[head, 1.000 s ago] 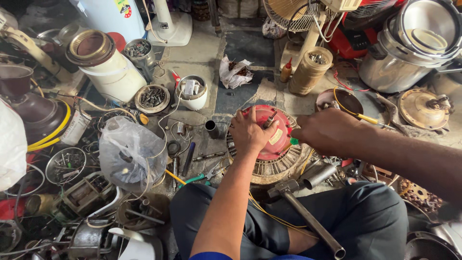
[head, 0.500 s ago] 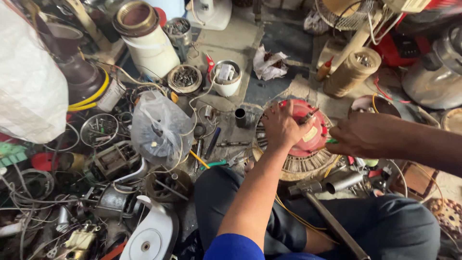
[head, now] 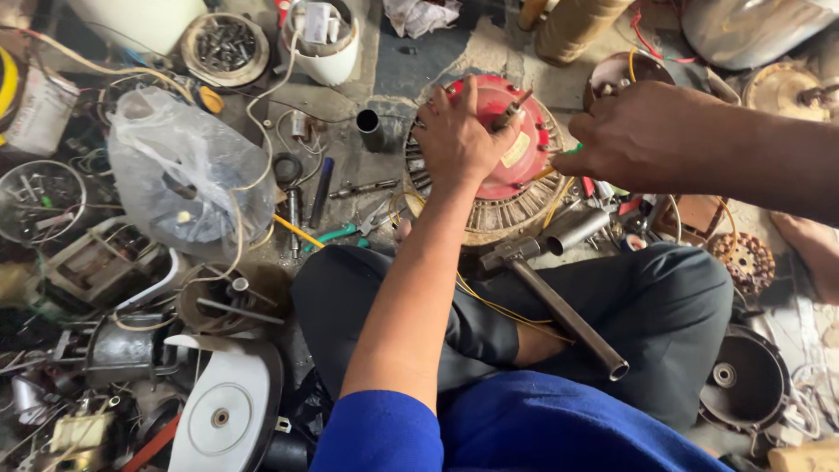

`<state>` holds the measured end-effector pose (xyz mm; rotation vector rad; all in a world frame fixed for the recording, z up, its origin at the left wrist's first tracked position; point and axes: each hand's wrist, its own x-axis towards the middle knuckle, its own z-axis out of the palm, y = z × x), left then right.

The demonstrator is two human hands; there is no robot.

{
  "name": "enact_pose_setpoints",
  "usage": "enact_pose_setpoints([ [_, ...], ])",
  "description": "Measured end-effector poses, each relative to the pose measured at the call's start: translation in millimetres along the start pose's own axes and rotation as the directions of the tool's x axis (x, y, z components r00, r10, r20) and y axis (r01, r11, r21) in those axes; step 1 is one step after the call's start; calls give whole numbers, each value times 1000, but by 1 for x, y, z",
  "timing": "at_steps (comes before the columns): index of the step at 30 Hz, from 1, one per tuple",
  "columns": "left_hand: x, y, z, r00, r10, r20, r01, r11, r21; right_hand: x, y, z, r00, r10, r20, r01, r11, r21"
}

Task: The person sits on the floor and uses a screwdriver to tighten screws on the central hub of a red electric motor stator. They then use a hammer to tap the hub and a yellow wire to test connections on the terminals.

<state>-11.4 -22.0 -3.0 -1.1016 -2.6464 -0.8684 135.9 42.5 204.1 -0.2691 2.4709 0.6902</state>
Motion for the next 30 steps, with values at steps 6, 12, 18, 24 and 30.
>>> enact_pose_setpoints([
  [6,-3,-1,10,998,21,-54,-20,1000,9,5,-19,-11,960,192,204,-228,959,167],
  [12,-5,0,9,997,15,-77,-14,1000,4,-1,-24,-18,987,17,157,-26,998,53],
  [18,-4,-2,2,999,-40,15,40,999,-9,18,-15,4,810,433,396,-577,711,403],
  [24,-1,-2,-13,1000,-17,3,17,999,-39,15,-4,18,884,344,317,-458,776,434],
  [30,-1,-1,-9,1000,22,-16,-21,1000,23,10,-11,12,978,-151,145,168,979,-116],
])
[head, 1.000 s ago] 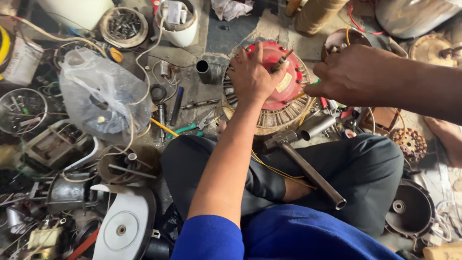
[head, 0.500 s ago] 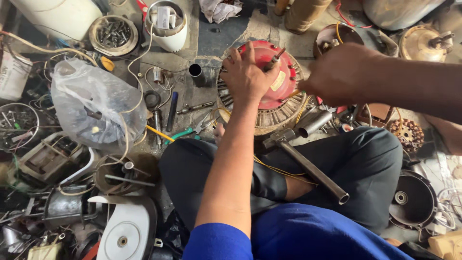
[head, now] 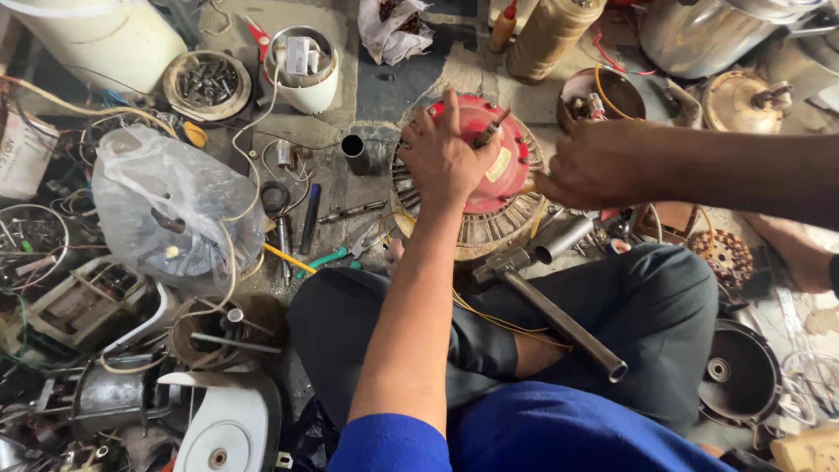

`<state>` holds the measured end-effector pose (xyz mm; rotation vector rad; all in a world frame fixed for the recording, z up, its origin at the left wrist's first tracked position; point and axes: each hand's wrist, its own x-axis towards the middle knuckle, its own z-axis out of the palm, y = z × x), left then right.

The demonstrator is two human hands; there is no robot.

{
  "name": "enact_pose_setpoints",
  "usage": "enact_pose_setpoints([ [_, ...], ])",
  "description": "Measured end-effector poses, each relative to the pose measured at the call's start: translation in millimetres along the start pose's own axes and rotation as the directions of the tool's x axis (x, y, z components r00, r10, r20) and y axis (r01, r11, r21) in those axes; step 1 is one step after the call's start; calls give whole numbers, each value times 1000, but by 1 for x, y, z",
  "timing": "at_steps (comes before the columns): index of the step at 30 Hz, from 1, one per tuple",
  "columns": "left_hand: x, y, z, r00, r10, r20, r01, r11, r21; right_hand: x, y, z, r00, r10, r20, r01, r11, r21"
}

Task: The person sits on the floor and uses a screwdriver to tighten screws on the central hub of a red electric motor stator. They then use a hammer to tap the hub and a yellow wire to test connections on the terminals.

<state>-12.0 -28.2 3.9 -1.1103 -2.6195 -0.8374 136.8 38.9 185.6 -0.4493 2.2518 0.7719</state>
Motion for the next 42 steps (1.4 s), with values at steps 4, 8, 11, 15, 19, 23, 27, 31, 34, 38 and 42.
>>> enact_pose_setpoints([
  [4,8,-5,11,999,-3,32,2,1000,15,14,0,-6,974,170,151,-198,962,189],
  [8,3,-3,16,1000,-20,18,19,1000,9,19,1,-9,848,400,349,-527,714,462],
  [11,0,1,15,999,-5,-41,4,1000,-22,25,10,-12,790,465,399,-611,554,565],
  [15,0,2,12,998,34,-54,-36,999,-24,23,13,-13,824,439,357,-564,594,573],
  [19,0,7,10,998,32,-55,-33,999,-9,7,-7,-7,913,384,136,-404,819,406],
  [23,1,17,10,999,42,7,-43,997,64,2,-23,5,982,151,-110,-150,988,20],
  [27,1,24,10,998,19,58,-23,997,70,-7,-12,21,932,228,-281,-199,971,130],
  [31,6,25,15,995,10,103,-14,999,43,-5,0,23,915,325,-238,-254,924,287],
  [34,9,21,19,993,-17,121,13,999,39,3,3,14,939,337,65,-338,871,357],
  [38,5,17,17,999,5,43,-5,1000,1,16,1,-2,836,476,273,-545,658,520],
  [42,0,18,4,998,-7,-55,4,998,-55,9,17,9,806,506,308,-582,583,567],
])
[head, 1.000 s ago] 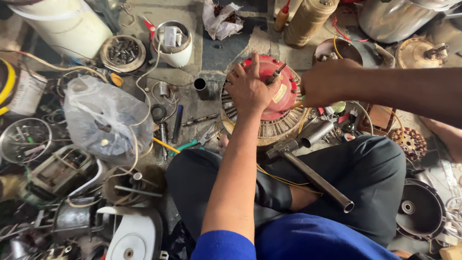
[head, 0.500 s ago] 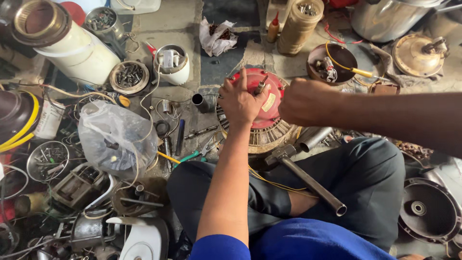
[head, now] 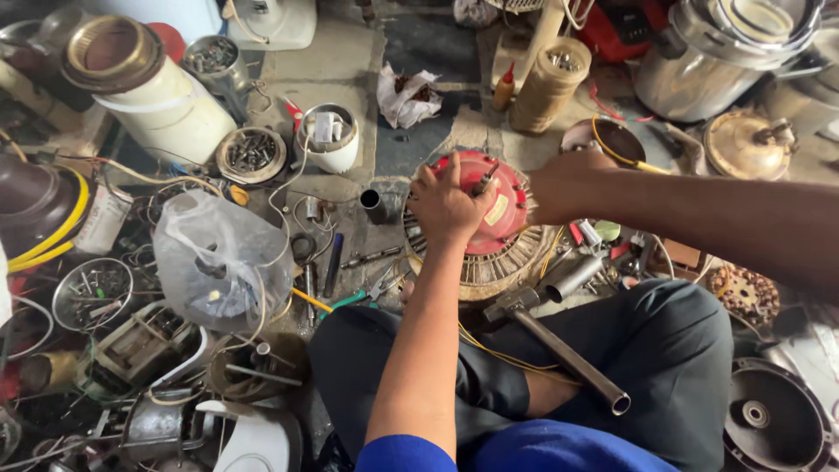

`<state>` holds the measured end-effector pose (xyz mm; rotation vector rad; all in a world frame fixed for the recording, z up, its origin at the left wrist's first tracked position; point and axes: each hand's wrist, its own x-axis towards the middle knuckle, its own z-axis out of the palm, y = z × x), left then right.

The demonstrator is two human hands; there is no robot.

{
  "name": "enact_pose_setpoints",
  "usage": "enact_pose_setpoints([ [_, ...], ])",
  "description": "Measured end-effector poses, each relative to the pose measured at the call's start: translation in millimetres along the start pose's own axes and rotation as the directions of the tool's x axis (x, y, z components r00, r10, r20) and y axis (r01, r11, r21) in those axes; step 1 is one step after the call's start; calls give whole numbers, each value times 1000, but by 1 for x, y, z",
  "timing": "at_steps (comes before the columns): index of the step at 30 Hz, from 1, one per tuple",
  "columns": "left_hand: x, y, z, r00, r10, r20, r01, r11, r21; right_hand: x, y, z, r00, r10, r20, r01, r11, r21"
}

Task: The person sits on the floor and uses a screwdriver to tighten screws on the central hub of a red electric motor stator. They then use a hammer to tap the hub and a yellow wire to test connections on the terminals.

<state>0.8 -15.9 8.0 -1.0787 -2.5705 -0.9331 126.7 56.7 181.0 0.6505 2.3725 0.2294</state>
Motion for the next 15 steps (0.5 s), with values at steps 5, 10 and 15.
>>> enact_pose_setpoints([
  [5,-4,4,-4,904,246,-350,-335,916,-219,-15,56,88,967,247,-56,-214,916,340],
  [10,0,14,5,976,157,-151,-216,772,-598,-56,65,242,870,460,178,-293,191,937],
  [15,12,6,7,922,376,-95,-338,657,-674,-84,60,335,891,454,19,79,-197,977],
])
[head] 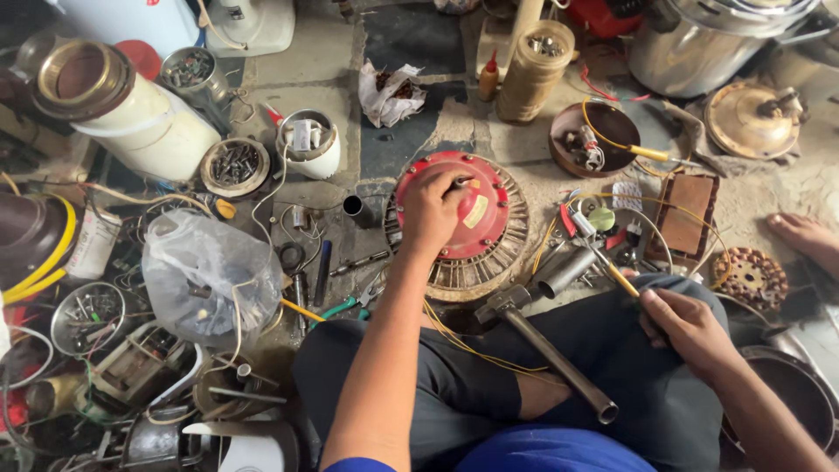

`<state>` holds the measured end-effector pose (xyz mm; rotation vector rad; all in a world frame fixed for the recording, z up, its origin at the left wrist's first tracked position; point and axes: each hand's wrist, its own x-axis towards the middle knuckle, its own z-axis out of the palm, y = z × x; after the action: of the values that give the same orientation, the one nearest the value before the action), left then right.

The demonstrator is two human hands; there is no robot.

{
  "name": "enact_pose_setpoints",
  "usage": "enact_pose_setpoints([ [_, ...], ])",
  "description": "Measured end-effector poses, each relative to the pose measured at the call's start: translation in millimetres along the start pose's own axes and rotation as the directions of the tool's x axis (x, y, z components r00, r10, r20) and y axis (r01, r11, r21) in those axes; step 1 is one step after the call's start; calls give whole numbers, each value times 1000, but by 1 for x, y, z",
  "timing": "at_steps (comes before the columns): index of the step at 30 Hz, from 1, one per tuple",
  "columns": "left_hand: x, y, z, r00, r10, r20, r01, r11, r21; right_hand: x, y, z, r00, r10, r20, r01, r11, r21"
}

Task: The person sits on the floor and uses a screwdriver to tighten screws on the central hub of a red electric motor stator. They then use a hammer to tap the hub and a yellow wire to test connections on the terminals.

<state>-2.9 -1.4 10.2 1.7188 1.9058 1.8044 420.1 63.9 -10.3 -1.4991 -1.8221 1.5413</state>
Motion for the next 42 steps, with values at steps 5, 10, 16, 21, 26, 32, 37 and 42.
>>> enact_pose_setpoints([
  [5,-9,2,24,985,-156,-76,156,988,-14,15,9,-7,1000,-8,-16,12,954,301],
  [10,-14,15,38,959,-113,-262,139,987,83,11,3,-13,999,-41,10,35,941,335],
  [16,-3,27,29,959,-142,-246,181,973,143,13,5,-15,999,-47,28,32,919,392],
  [21,-5,31,30,968,-53,-245,117,960,255,12,6,-17,999,-37,20,26,922,386],
  [26,-4,38,30,959,-86,-269,157,954,257,11,4,-15,999,-39,8,33,934,355],
  [32,-5,56,12,974,-40,-225,68,991,117,13,6,-15,999,-29,34,14,921,389],
  [37,4,51,3,979,9,-204,29,983,182,14,8,-16,998,-51,29,37,925,377],
  [42,-2,16,-9,888,-348,-302,355,934,-30,13,7,-15,998,-55,19,43,917,396],
])
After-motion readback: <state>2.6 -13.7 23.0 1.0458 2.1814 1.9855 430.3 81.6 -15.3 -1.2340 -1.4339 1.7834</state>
